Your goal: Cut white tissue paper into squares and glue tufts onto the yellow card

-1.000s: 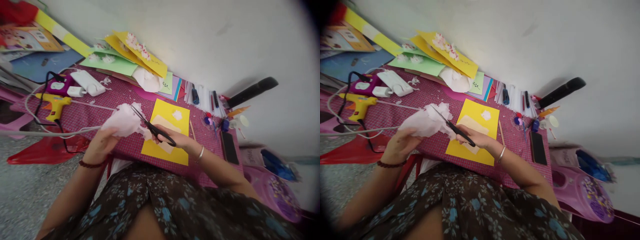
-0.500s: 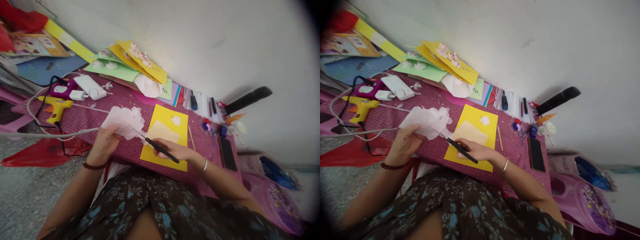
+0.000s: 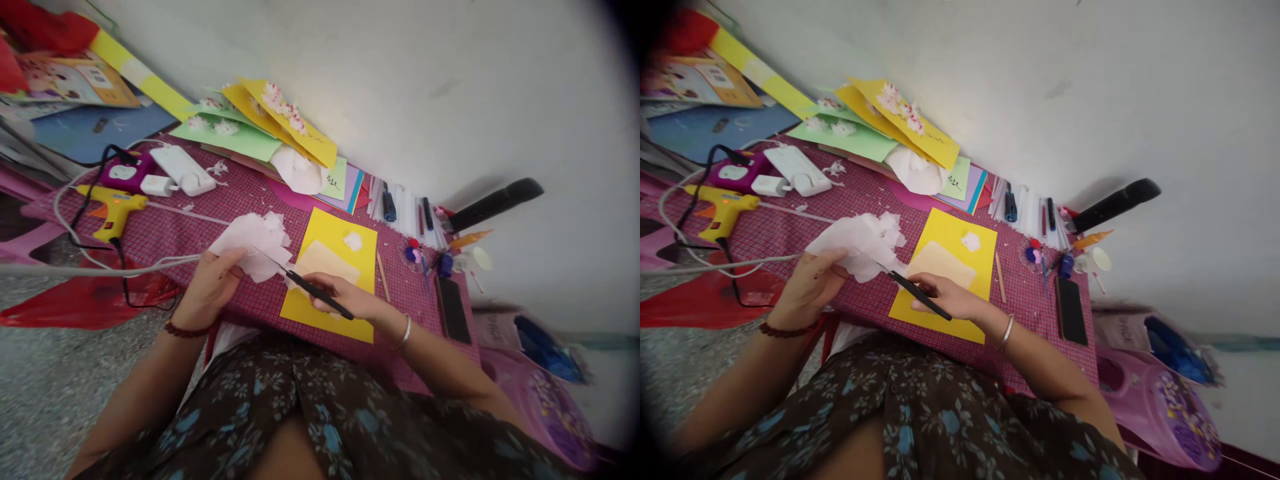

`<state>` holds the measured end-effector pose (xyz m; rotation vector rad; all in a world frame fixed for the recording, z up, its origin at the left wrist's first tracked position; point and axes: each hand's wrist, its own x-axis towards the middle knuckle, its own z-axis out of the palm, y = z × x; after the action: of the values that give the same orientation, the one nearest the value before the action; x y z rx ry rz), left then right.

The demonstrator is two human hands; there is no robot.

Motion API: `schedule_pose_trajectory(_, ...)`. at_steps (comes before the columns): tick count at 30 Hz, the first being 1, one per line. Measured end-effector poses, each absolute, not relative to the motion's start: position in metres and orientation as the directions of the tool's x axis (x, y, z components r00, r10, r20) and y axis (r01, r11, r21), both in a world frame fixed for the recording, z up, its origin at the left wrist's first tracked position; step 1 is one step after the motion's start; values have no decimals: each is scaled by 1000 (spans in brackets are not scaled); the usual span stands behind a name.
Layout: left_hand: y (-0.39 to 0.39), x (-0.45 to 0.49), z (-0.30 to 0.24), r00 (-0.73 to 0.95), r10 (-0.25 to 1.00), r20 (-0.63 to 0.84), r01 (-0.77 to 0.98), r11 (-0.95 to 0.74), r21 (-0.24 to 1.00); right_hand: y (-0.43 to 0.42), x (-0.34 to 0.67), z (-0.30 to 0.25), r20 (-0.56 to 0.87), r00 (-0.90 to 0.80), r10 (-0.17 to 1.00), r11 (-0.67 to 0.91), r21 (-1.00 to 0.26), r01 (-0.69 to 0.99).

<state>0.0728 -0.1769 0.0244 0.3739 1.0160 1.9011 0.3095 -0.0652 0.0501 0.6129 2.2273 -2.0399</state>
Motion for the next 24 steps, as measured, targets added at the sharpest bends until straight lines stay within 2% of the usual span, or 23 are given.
schedule_pose_trajectory(6,-176,74,25,-554,811,-186,-596,-230,769,-68,314,42,-382,-884,269,-131,-924,359)
schedule_pose_trajectory(13,-175,75,19,-563,810,-165,-591,-255,766,-65,316,45,-325,-935,145,-45,-946,322)
schedule_pose_trajectory(20,-177,89,18,-491,828,-269,-592,-91,801,-67,314,43,-334,-929,162,-78,-942,325)
schedule_pose_trajectory(24,-177,96,17,-474,832,-287,-617,-81,783,-70,313,40,-333,-923,191,-133,-941,312)
